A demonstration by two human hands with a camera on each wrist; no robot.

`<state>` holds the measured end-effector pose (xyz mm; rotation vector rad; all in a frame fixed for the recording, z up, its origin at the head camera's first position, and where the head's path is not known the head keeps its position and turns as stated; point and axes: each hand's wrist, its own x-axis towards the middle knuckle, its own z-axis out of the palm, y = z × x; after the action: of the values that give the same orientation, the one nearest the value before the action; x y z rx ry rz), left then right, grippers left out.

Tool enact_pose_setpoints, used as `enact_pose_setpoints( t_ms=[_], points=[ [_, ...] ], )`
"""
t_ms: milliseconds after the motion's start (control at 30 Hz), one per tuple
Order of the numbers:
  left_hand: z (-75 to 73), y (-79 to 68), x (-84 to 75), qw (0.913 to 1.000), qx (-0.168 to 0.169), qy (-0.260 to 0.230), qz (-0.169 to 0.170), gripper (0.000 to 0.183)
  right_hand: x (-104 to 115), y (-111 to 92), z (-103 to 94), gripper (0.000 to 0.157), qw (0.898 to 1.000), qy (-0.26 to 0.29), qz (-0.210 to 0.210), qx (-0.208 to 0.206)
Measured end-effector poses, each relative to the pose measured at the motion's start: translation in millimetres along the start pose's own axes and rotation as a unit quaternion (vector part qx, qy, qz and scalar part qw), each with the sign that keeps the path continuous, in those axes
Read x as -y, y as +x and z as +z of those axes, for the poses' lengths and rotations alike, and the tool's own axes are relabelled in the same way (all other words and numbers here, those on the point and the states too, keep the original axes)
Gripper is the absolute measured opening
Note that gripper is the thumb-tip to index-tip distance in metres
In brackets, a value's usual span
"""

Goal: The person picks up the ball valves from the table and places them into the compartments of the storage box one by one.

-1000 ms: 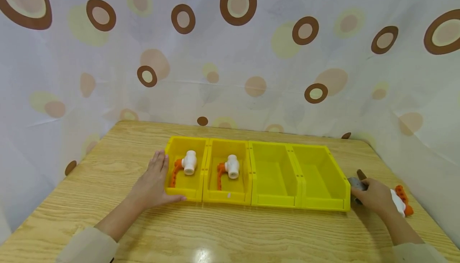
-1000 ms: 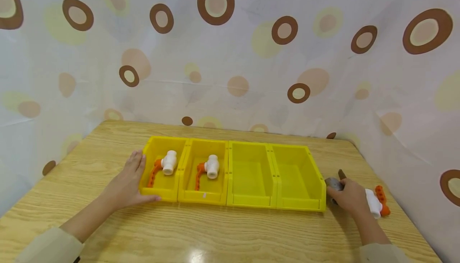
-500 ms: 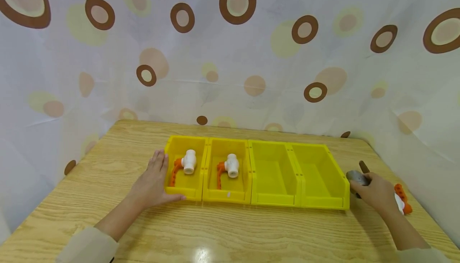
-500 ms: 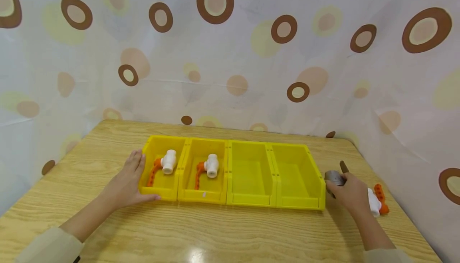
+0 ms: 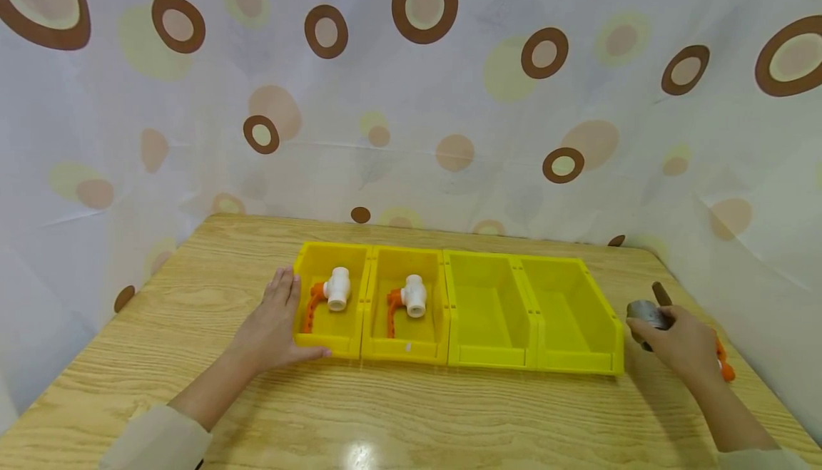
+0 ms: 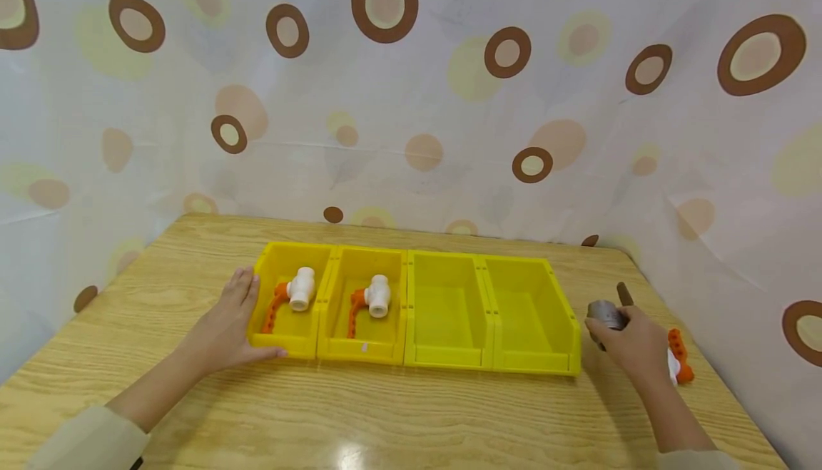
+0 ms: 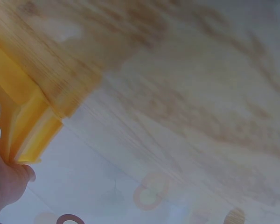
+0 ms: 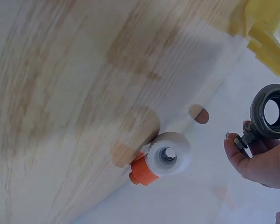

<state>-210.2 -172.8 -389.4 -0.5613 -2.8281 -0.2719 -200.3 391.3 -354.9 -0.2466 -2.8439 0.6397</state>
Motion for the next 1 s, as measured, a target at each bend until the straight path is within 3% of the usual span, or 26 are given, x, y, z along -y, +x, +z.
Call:
enact_pose_setpoints(
  t_ms=[333, 1000],
  points=[
    [0.0, -0.5, 1.0, 1.0000, -0.001, 0.002, 0.004, 0.117, 13, -2, -4.8, 0.070, 0.999, 0.025, 0.029, -0.004],
    [0.4, -0.1, 1.0, 1.0000, 0.004, 0.001, 0.005, 0.118, 43, -11, -0.1, 0.058, 0.996, 0.041, -0.007, -0.078]
  ],
)
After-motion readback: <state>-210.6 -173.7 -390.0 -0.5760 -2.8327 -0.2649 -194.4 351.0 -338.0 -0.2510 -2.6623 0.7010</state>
